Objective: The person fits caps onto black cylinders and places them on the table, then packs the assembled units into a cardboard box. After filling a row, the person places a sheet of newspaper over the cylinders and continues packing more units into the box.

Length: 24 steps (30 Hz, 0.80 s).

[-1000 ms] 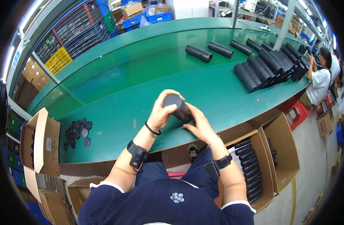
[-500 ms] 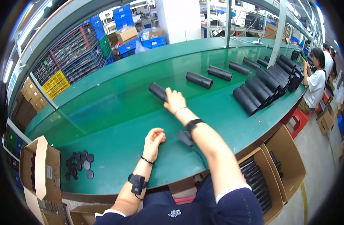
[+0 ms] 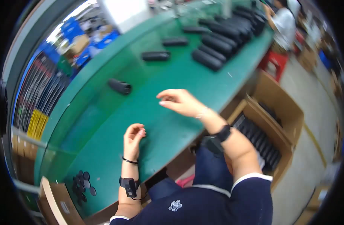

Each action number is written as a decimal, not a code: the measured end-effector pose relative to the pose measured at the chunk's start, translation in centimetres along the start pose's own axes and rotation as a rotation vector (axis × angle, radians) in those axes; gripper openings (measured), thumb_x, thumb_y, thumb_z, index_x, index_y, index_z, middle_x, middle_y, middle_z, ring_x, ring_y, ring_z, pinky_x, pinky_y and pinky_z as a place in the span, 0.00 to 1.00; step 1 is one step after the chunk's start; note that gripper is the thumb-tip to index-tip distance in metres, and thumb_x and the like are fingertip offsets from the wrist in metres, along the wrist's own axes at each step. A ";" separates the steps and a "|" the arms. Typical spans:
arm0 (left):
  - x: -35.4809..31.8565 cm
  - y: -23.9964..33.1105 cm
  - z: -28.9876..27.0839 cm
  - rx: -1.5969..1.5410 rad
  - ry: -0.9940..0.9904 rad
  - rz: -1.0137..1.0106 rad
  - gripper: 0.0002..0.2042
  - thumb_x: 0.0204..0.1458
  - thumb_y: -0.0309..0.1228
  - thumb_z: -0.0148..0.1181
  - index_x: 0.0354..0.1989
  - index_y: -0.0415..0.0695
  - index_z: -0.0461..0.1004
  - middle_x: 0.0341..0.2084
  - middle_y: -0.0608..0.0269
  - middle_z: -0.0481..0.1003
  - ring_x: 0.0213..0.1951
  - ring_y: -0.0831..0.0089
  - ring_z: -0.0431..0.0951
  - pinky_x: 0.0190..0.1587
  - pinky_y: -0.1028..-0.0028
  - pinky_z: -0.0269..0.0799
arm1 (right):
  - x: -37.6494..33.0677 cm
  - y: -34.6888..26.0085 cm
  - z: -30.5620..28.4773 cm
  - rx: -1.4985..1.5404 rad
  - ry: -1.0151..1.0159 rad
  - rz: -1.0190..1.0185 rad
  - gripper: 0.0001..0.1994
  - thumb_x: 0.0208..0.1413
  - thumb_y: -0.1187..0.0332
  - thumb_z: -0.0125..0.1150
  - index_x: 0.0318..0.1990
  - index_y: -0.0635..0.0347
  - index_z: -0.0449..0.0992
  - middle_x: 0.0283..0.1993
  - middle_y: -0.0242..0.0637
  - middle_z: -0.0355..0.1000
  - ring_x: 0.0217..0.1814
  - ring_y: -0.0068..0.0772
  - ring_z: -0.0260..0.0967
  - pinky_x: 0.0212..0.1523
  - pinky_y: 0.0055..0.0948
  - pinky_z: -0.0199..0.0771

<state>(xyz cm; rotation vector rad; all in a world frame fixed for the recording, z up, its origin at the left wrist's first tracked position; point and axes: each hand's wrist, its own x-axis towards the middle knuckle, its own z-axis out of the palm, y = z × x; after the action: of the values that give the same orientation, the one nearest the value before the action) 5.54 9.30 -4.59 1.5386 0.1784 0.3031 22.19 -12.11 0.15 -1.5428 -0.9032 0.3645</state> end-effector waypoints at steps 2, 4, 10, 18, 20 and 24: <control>-1.0 2.4 2.7 0.069 -0.158 -0.001 0.10 0.53 0.22 0.58 0.44 0.38 0.72 0.35 0.64 0.73 0.38 0.78 0.72 0.42 0.79 0.69 | -10.1 0.3 -6.3 0.105 0.091 0.118 0.13 0.59 0.67 0.57 0.50 0.63 0.74 0.40 0.33 0.76 0.43 0.24 0.73 0.43 0.23 0.72; -2.4 3.5 6.2 0.107 -0.418 0.003 0.11 0.51 0.20 0.57 0.44 0.36 0.71 0.37 0.63 0.72 0.40 0.76 0.71 0.45 0.76 0.67 | -22.0 2.9 -11.2 0.140 0.539 0.325 0.12 0.59 0.69 0.56 0.48 0.62 0.74 0.38 0.34 0.76 0.41 0.22 0.73 0.43 0.22 0.72; -3.4 2.0 19.9 0.096 -1.026 -0.114 0.13 0.50 0.20 0.58 0.46 0.36 0.71 0.40 0.61 0.71 0.43 0.74 0.71 0.48 0.74 0.67 | -61.8 19.3 -12.2 -0.542 0.924 1.167 0.25 0.38 0.58 0.73 0.45 0.59 0.76 0.30 0.36 0.74 0.33 0.29 0.70 0.37 0.28 0.71; -4.4 -3.6 31.9 0.170 -1.070 -0.381 0.11 0.54 0.22 0.58 0.46 0.39 0.73 0.36 0.67 0.74 0.41 0.81 0.72 0.46 0.80 0.68 | -59.4 28.1 -1.4 -0.899 0.290 1.234 0.29 0.37 0.56 0.73 0.50 0.54 0.73 0.41 0.43 0.77 0.46 0.46 0.74 0.48 0.42 0.72; -4.4 -4.5 33.8 0.188 -1.065 -0.409 0.11 0.55 0.23 0.58 0.46 0.39 0.73 0.36 0.67 0.74 0.40 0.81 0.72 0.45 0.80 0.68 | -59.6 30.5 -2.0 -0.812 0.278 1.247 0.22 0.42 0.59 0.69 0.46 0.54 0.75 0.40 0.44 0.77 0.44 0.46 0.75 0.46 0.42 0.74; -3.7 -8.1 36.0 0.285 -1.052 -0.442 0.10 0.56 0.25 0.58 0.45 0.39 0.73 0.34 0.68 0.75 0.38 0.81 0.73 0.44 0.81 0.69 | -59.4 32.0 -2.3 -0.925 0.404 1.160 0.06 0.49 0.73 0.52 0.31 0.56 0.76 0.32 0.45 0.76 0.35 0.45 0.77 0.35 0.40 0.77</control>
<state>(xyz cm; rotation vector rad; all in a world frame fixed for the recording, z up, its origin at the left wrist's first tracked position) 13.53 -26.13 -11.84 1.6990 -0.2832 -0.9131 -3.88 -54.52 -45.48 -2.7907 0.3313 0.4277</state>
